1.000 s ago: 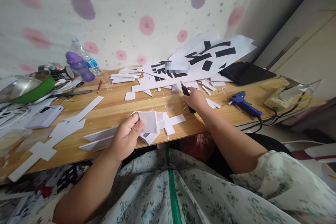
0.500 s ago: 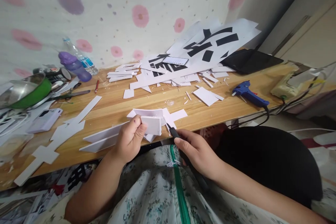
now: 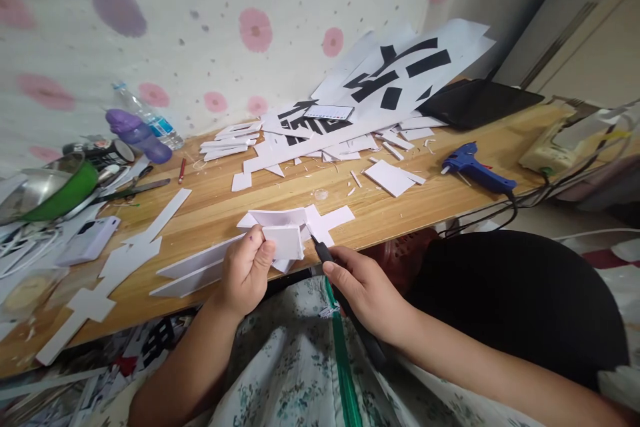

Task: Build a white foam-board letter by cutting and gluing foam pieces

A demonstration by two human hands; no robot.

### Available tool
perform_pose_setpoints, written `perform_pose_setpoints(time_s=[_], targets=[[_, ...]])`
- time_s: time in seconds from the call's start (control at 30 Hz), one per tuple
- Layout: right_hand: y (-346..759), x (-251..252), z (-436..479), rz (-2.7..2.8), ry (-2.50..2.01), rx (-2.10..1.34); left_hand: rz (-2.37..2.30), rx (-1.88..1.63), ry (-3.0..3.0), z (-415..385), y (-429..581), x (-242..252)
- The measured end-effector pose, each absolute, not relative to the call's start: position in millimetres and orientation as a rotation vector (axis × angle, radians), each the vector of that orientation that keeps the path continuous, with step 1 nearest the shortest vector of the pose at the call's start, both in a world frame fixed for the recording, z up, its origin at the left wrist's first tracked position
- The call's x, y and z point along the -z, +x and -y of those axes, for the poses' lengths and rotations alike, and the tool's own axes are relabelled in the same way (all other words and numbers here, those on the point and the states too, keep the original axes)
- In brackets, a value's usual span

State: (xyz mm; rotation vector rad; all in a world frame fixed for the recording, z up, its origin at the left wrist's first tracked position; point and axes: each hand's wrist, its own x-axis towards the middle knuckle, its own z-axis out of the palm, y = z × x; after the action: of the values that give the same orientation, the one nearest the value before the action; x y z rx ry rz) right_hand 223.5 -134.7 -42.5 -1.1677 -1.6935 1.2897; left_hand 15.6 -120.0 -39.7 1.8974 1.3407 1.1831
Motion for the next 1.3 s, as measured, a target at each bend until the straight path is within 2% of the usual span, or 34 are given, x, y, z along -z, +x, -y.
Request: perform_pose_setpoints(time_s=[0.37,1.3], targets=[[222.5,46.0,135.9,1.693,-1.212,-1.278,-1.373,-1.240,1.702,119.3,16.1,40.5],[221.3,43.3,135.6,1.626,-1.205,-1.344,-1.419,-1.176,1.834,119.2,13.4,40.4]])
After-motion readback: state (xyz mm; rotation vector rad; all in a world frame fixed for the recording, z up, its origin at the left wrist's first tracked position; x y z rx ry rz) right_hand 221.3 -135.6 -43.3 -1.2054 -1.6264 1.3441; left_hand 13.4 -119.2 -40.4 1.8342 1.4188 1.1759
